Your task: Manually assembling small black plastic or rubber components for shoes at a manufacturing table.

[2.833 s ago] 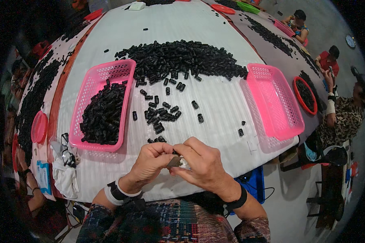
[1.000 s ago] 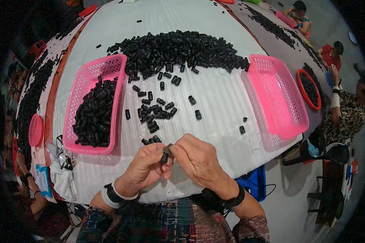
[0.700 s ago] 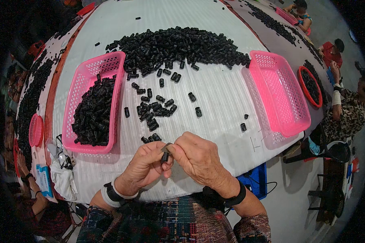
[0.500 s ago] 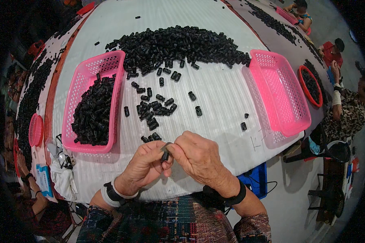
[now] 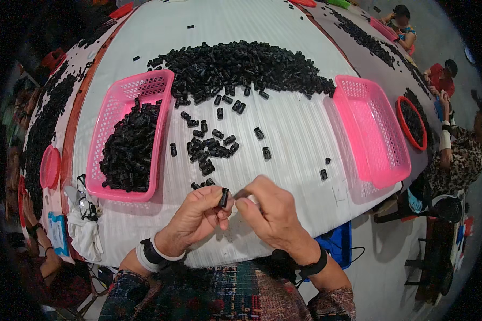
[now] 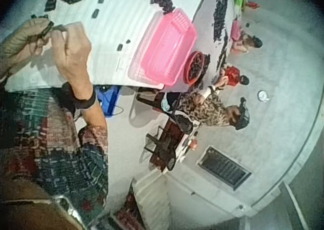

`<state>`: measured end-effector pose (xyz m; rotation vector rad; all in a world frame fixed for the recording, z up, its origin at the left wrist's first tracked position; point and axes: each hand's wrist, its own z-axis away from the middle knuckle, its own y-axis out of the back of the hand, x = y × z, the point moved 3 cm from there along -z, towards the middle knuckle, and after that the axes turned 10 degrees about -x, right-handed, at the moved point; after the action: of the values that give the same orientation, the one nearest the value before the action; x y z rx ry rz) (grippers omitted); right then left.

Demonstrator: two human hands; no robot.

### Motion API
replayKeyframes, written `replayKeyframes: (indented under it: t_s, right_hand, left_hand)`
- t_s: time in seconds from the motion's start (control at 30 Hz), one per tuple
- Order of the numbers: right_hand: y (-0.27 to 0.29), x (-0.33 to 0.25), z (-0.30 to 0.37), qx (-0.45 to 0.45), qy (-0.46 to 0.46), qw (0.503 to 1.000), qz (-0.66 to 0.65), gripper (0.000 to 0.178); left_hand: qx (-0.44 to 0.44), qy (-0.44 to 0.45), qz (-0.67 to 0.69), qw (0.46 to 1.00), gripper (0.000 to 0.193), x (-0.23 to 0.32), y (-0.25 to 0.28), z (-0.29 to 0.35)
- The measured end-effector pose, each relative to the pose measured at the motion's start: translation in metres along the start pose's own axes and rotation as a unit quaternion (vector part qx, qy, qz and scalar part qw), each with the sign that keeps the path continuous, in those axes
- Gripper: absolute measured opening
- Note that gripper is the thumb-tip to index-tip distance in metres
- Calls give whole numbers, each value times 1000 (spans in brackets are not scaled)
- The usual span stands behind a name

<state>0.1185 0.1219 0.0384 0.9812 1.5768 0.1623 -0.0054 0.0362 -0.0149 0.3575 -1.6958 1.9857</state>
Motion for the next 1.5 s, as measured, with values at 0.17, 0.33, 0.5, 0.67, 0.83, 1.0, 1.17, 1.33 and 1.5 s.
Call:
replayKeyframes:
  t_s: [0.17,0.33,0.5,0.67,0.83,1.0,1.17,1.33,1.5]
  right_hand:
    - [1,-24,-5,42,18,998,30,35]
    - [-7,-15,-2,13,21,1000,0,43]
    - [-6,-16,-3,18,20,1000,3,41]
    - [-9,-20,-4,-5,28,998,53,37]
    - [-7,-28,-4,-2,10,996,90,35]
    - [-12,-32,-8,16,2,997,70,32]
    - [-10,-30,-12,30,-38,999,12,29]
    - [-7,-23,-12,-4,-81,992,-99,25]
    - [-13,-12,-10,4,-146,951,-272,20]
  left_hand:
    - [-27,-4,16,1000,20,-4,0,2]
    - [-62,5,7,998,24,-3,-7,2]
    - [-81,4,-1,997,18,0,-9,2]
    - [-28,3,-84,996,17,7,-9,9]
    - [30,3,-188,982,20,2,-11,6]
    - [8,-16,-155,988,20,0,-7,6]
    - [-56,-5,-6,998,27,-8,1,0]
    - [-96,-9,16,995,24,-8,1,-1]
    - [-102,-12,21,994,23,-7,-3,-2]
